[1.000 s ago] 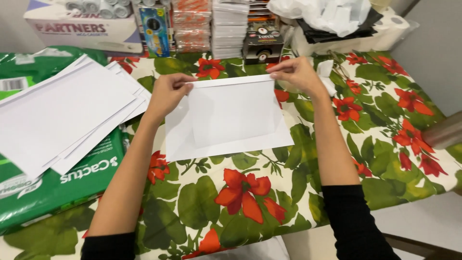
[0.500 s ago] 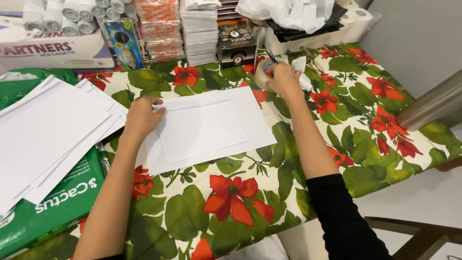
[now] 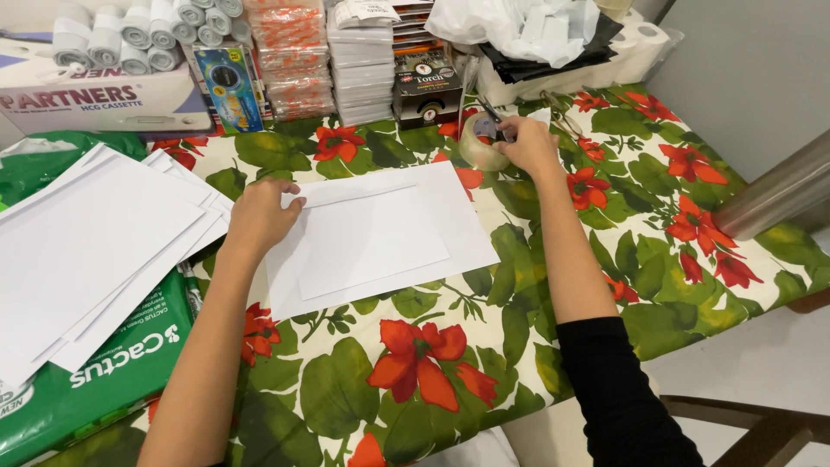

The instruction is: Folding sheets of white paper and securing the folds with clear tape using a dispenser and scissors.

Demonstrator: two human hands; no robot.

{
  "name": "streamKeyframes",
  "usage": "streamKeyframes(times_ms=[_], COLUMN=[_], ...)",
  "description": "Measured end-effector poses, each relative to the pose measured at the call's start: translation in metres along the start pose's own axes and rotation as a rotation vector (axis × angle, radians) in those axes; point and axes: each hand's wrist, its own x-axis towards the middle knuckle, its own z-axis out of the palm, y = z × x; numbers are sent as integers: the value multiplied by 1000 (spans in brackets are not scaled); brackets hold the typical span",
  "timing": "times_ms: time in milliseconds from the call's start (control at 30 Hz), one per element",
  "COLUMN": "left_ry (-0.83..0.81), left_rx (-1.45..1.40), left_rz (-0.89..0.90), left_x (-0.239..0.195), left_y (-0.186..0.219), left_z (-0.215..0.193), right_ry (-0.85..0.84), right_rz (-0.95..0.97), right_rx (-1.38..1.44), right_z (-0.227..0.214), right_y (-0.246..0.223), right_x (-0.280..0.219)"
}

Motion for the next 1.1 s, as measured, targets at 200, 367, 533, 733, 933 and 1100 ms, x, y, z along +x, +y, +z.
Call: streamKeyframes(times_ms=[200, 367, 533, 733, 933, 1100], left_ry=[4, -1, 8, 38, 27, 21], left_rx=[-6, 8, 29, -6, -10, -16], left_rz=[14, 48, 92, 126, 141, 143], left_x=[-3, -1, 1, -5, -6, -9], left_y=[7, 10, 6, 18, 21, 26], left_z=[-5, -5, -5, -17, -21, -21], right_ry=[196, 211, 193, 196, -117, -243], right_rz=[13, 43, 35, -198, -389, -267], right_rx=[-67, -152, -50, 190, 69, -189], right_z=[28, 23, 30, -10, 5, 17], right_y=[7, -1, 29, 15, 37, 48], right_x=[5, -1, 15, -16, -68, -72])
